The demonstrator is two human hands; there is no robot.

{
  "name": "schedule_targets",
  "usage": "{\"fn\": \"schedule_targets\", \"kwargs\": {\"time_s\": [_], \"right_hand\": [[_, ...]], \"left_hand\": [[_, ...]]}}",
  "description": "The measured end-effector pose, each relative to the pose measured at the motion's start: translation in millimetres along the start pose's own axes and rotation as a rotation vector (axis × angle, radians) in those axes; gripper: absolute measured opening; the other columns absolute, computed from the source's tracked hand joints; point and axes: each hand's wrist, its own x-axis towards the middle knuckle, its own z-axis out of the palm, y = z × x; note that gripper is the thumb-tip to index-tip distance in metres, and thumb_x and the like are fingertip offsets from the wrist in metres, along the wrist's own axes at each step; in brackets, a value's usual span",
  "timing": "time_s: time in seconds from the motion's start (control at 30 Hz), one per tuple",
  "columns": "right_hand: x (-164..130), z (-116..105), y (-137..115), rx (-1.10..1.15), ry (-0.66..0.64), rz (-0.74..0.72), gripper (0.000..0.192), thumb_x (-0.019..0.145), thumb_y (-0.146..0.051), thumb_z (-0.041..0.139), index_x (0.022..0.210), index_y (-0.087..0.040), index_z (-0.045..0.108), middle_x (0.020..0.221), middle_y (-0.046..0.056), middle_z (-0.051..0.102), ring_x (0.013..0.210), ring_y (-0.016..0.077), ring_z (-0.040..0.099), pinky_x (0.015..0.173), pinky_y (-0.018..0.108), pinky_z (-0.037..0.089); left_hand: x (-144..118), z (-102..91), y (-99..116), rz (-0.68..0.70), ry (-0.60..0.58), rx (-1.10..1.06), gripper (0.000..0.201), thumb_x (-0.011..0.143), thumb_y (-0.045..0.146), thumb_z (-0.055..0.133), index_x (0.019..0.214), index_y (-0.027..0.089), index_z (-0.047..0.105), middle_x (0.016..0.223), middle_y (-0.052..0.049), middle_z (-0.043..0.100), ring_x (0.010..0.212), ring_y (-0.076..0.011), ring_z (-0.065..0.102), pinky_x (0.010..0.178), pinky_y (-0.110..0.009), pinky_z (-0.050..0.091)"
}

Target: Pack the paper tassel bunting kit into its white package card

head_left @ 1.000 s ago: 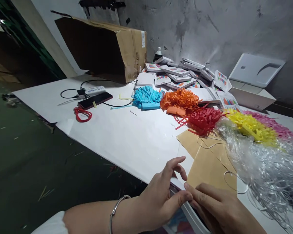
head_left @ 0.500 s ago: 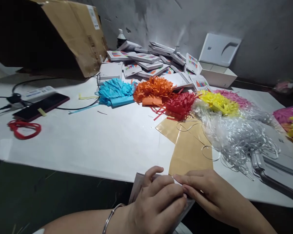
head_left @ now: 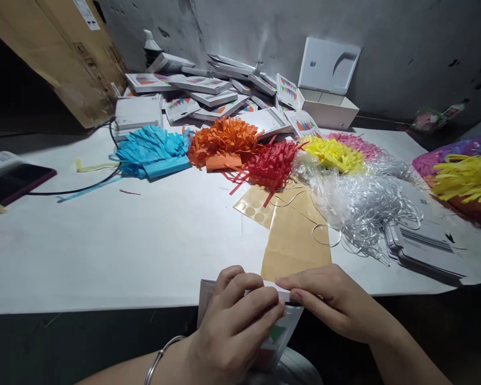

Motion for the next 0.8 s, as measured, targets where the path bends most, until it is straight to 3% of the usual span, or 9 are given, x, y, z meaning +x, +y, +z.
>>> {"fn": "schedule_targets", "kwargs": {"time_s": [0.2,0.3,0.4,0.47,0.57,0.8], "right_hand": [[-1,8,-5,-0.076,0.019,-0.083,0.032,0.099,-0.018,0.047,0.128,-0.022,0.060,0.115,0.004,0.072,0.105,0.0138,0.068,0.092,0.024,0.053],[-6,22,-1,-0.156,0.157,-0.166,0.035,0.094,-0.020,0.059,0.129,-0.017,0.059,0.117,0.008,0.071,0.106,0.0153,0.068,0.092,0.023,0.054],[-10,40,8,-0.176,0.374,-0.226,0.035,0.090,-0.013,0.063,0.124,-0.017,0.062,0.110,0.007,0.073,0.099,0.0134,0.070,0.087,0.020,0.056],[-10,49,13,-0.156,0.475,-0.233,0.033,0.089,-0.008,0.062,0.121,-0.019,0.065,0.106,0.006,0.074,0.096,0.0132,0.070,0.084,0.020,0.057],[-7,57,19,-0.094,0.509,-0.229,0.034,0.089,-0.007,0.060,0.119,-0.020,0.066,0.105,0.006,0.074,0.094,0.0146,0.070,0.081,0.023,0.058],[3,70,18,-0.192,0.609,-0.267,0.035,0.087,-0.003,0.060,0.118,-0.018,0.065,0.107,0.010,0.068,0.099,0.0180,0.065,0.082,0.030,0.057]], "left_hand": [[-1,1.0,1,-0.103,-0.004,-0.015,0.016,0.092,0.007,0.053,0.095,0.013,0.066,0.088,-0.007,0.070,0.083,-0.0205,0.054,0.079,-0.039,0.036],[-3,-6.7,-3,-0.167,-0.021,0.071,0.013,0.091,0.010,0.058,0.097,0.017,0.068,0.093,-0.007,0.071,0.085,-0.0213,0.057,0.083,-0.041,0.035],[-7,-23.5,-15,-0.185,-0.140,0.107,0.019,0.093,0.015,0.057,0.107,0.021,0.068,0.101,-0.007,0.071,0.091,-0.0218,0.061,0.091,-0.044,0.038],[-10,-35.7,-25,-0.223,-0.239,0.042,0.026,0.095,0.015,0.054,0.116,0.024,0.066,0.101,-0.007,0.071,0.088,-0.0191,0.064,0.084,-0.037,0.046],[-12,-48.6,-37,-0.269,-0.324,-0.129,0.031,0.094,0.013,0.053,0.121,0.024,0.064,0.092,-0.006,0.069,0.076,-0.0151,0.065,0.063,-0.024,0.050],[-8,-51.5,-35,-0.294,-0.258,-0.203,0.028,0.093,0.012,0.054,0.113,0.022,0.069,0.089,-0.009,0.069,0.076,-0.0159,0.066,0.063,-0.024,0.054]]}}
